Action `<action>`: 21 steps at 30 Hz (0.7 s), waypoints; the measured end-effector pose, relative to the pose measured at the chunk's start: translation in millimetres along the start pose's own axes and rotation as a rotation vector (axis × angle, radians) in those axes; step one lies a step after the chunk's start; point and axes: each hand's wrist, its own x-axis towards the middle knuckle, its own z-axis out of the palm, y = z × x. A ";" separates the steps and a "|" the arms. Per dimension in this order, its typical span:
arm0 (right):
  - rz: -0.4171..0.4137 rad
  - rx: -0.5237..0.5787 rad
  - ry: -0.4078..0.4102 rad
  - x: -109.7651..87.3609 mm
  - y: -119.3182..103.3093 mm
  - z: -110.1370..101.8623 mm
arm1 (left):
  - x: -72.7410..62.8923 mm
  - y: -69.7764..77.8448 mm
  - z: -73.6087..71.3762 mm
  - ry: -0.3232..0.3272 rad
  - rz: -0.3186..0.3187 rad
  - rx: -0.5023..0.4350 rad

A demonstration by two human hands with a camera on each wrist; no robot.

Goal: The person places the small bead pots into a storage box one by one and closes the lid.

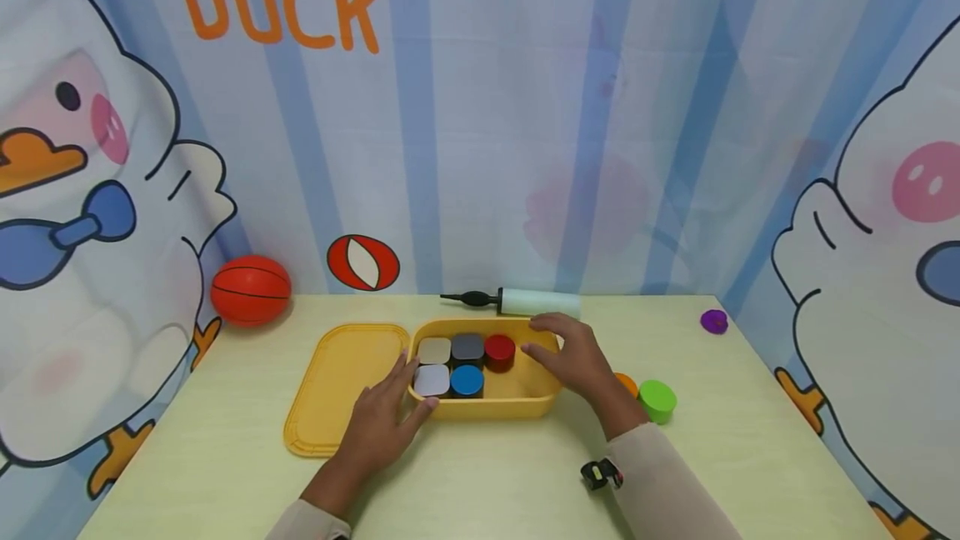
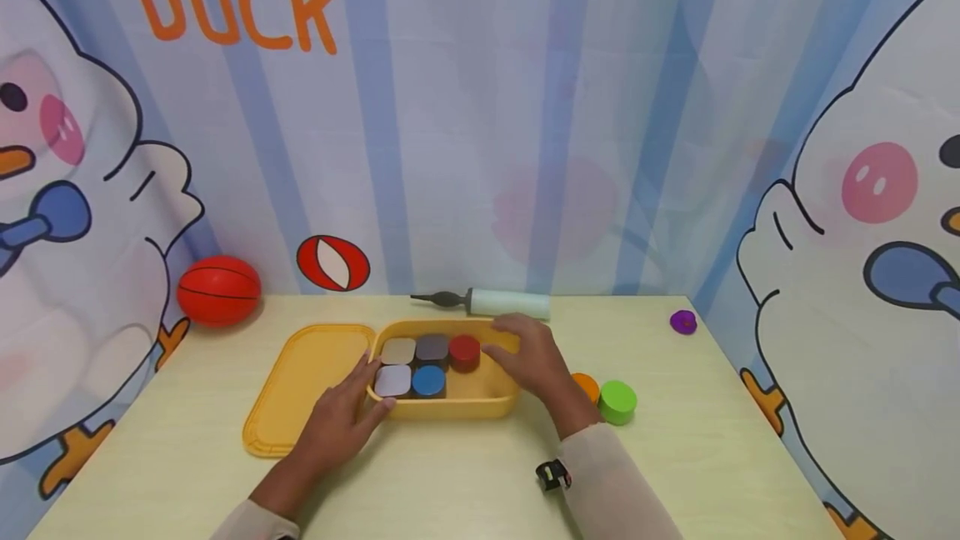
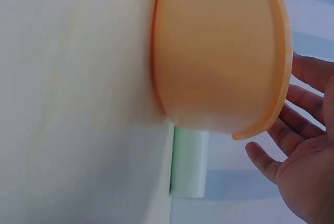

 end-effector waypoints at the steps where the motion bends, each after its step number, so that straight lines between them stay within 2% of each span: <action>1: -0.011 0.009 0.006 -2.4 2.9 -1.4 | -0.1 -0.2 0.2 -0.004 -0.002 -0.001; 7: -0.088 0.022 0.003 -14.1 17.4 -11.5 | 0.8 -1.2 -0.6 -0.012 -0.004 0.013; 14: -0.084 0.006 -0.008 -24.6 26.9 -24.9 | 1.8 -2.2 -3.4 -0.008 -0.001 0.011; 21: -0.061 -0.001 0.021 -39.9 38.4 -37.1 | 1.1 -1.3 -0.6 -0.006 -0.006 -0.001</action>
